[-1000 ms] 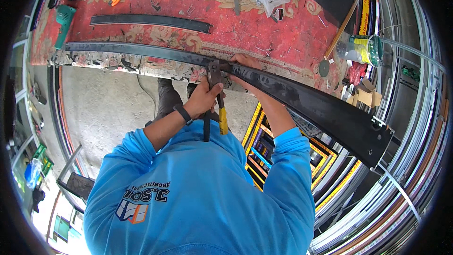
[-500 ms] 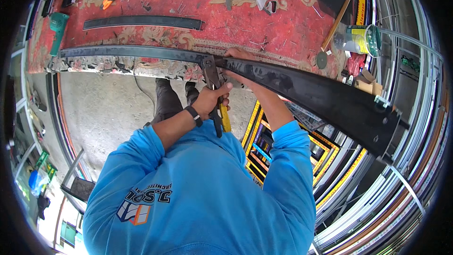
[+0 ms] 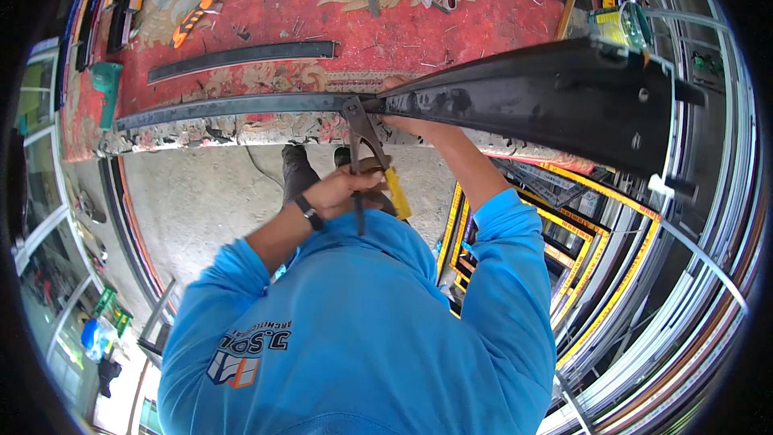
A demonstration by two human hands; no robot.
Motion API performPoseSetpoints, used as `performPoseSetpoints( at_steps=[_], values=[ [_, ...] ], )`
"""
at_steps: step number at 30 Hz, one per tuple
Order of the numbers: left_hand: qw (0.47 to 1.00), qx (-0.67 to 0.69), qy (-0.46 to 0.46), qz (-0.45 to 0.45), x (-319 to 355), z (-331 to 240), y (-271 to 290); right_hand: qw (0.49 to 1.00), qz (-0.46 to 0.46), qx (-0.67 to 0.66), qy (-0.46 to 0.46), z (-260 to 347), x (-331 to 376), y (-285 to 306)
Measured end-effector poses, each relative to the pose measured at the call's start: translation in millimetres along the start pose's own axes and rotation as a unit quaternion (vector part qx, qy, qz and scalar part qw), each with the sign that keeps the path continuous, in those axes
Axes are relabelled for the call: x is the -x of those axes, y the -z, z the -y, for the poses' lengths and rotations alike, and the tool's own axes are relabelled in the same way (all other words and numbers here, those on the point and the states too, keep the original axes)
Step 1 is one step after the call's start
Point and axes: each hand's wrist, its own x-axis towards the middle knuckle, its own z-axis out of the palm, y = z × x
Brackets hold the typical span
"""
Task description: Assemble aluminum frame components using a drill and pliers.
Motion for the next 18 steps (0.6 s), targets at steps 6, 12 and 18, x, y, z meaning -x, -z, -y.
performPoseSetpoints(
  at_steps=[6, 12, 18],
  values=[
    [0.975, 0.212, -0.067, -0.026, -44.0, 29.5, -28.7, 1.000, -0.015, 0.022, -0.014, -10.7, -0.3, -12.4],
    [0.974, -0.218, -0.043, -0.048, -9.8, 26.0, 10.4, 1.000, -0.013, 0.000, 0.023, -14.8, -0.4, -9.9],
    [0.997, -0.074, 0.032, 0.012, 16.2, -9.1, 23.7, 0.999, 0.030, -0.034, -0.015, -8.3, -3.0, -7.6]
  ],
)
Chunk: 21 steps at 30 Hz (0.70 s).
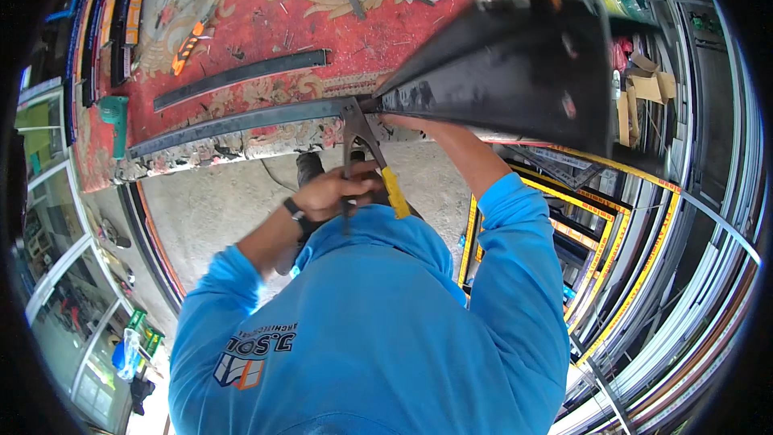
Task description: Assemble aluminum frame components using a drill and pliers.
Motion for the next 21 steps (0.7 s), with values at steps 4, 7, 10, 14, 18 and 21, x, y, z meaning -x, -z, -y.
performPoseSetpoints(
  at_steps=[4, 7, 10, 14, 18, 21],
  values=[
    [0.974, 0.213, -0.078, -0.001, -29.7, 17.7, -53.7, 1.000, -0.019, 0.013, -0.008, 11.2, 1.1, 6.5],
    [0.948, 0.304, -0.088, -0.019, -48.2, 25.9, -62.0, 0.998, -0.020, 0.059, 0.007, 4.6, -1.0, 3.3],
    [0.968, 0.209, -0.103, -0.088, -55.9, 22.8, -69.2, 0.995, -0.063, 0.077, 0.019, 1.1, -1.4, -3.4],
    [0.980, -0.161, -0.067, -0.090, -27.9, 36.7, -13.6, 0.999, 0.022, 0.044, 0.000, 10.0, 0.8, 12.5],
    [0.997, -0.043, 0.060, 0.027, 25.7, -18.6, 9.3, 0.993, 0.060, -0.063, -0.074, -14.8, -3.8, -7.8],
    [1.000, 0.015, 0.013, 0.009, -7.1, -3.7, -20.2, 0.994, 0.026, 0.105, -0.031, 7.1, -5.8, 7.4]
  ],
)
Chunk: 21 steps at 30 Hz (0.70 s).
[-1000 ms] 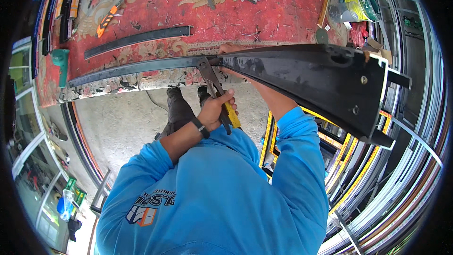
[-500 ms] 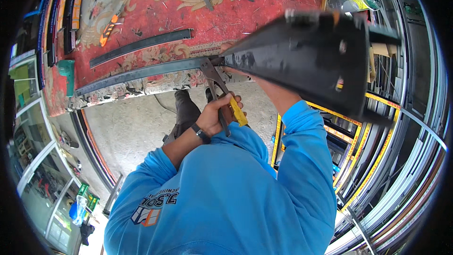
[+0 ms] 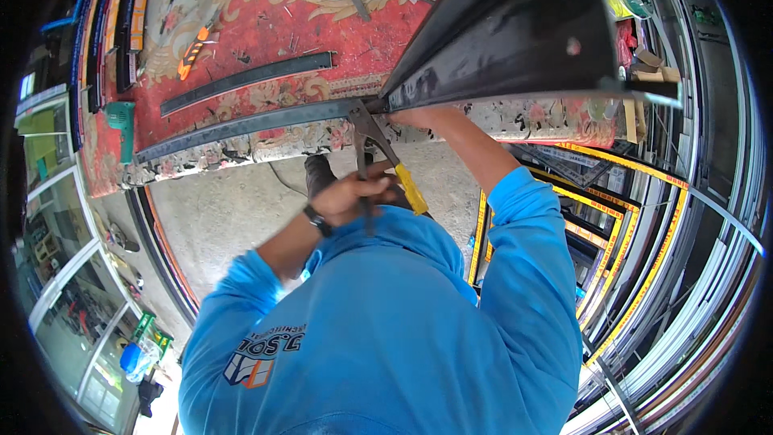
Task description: Assemble aluminum frame components using a drill and pliers.
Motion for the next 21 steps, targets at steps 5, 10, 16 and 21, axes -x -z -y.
performPoseSetpoints(
  at_steps=[5, 10, 16, 21],
  values=[
    [0.929, 0.351, -0.115, 0.003, -27.3, 7.9, -51.1, 0.998, -0.039, -0.049, 0.024, -1.6, 4.7, -3.1],
    [0.951, 0.274, -0.138, -0.041, -47.3, 15.5, -55.1, 0.995, -0.048, -0.077, 0.037, -13.7, 1.5, -11.7],
    [0.991, -0.111, 0.060, 0.034, 24.1, -3.9, 49.5, 0.995, -0.047, -0.066, 0.059, -16.1, -2.8, -9.7],
    [0.997, 0.070, -0.009, 0.018, -6.3, -3.0, -10.7, 0.993, -0.066, -0.096, 0.032, -29.2, 3.8, -29.0]
  ],
)
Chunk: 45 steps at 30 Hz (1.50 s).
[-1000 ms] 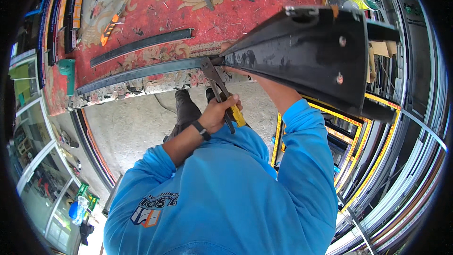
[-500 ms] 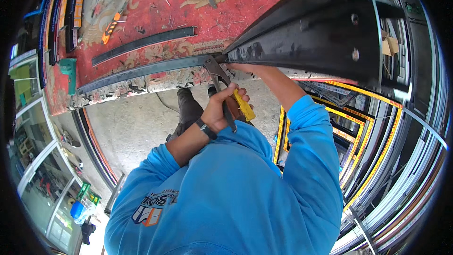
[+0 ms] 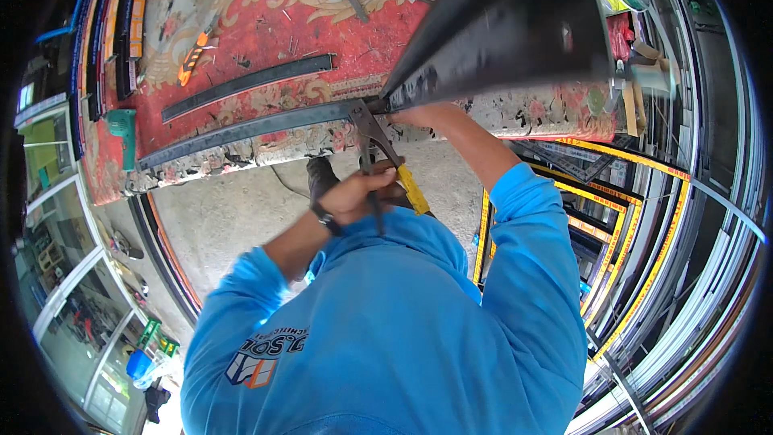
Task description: Assemble aluminum frame components using a drill and pliers.
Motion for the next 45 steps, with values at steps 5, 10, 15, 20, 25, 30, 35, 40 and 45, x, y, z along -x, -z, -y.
performPoseSetpoints(
  at_steps=[5, 10, 15, 20, 25, 30, 35, 40, 45],
  values=[
    [0.960, 0.263, -0.094, -0.002, -25.8, 24.9, -34.7, 0.999, -0.003, 0.032, 0.033, 29.7, -8.9, 17.6],
    [0.969, 0.216, -0.122, -0.014, -45.5, 22.9, -34.0, 0.999, -0.017, -0.008, 0.047, 14.3, -7.3, 8.7],
    [0.987, -0.046, -0.119, -0.101, -27.3, 24.2, -20.8, 1.000, 0.015, -0.020, 0.008, 8.1, -8.5, 7.5],
    [0.990, -0.069, 0.116, 0.049, 39.2, -26.6, 53.7, 0.996, 0.034, 0.081, -0.026, 23.1, -10.3, 13.7],
    [0.994, 0.062, -0.083, -0.035, -23.6, 20.9, -20.7, 1.000, 0.003, 0.018, 0.003, 24.7, -2.6, 12.5],
    [0.962, 0.241, -0.131, 0.007, -36.5, 28.4, -29.5, 0.998, -0.002, 0.068, -0.007, 23.8, -7.6, 11.7],
    [0.961, 0.234, -0.147, -0.020, -47.5, 28.8, -27.0, 0.998, -0.020, 0.052, 0.020, 21.5, -6.5, 8.3],
    [0.975, 0.141, -0.151, -0.077, -36.3, 28.2, -28.6, 0.997, -0.003, 0.072, -0.008, 24.8, -5.1, 9.5],
    [0.981, -0.170, 0.092, -0.008, 41.5, -27.2, 50.0, 0.998, -0.048, 0.045, 0.009, 2.5, 2.2, -6.8]
  ],
)
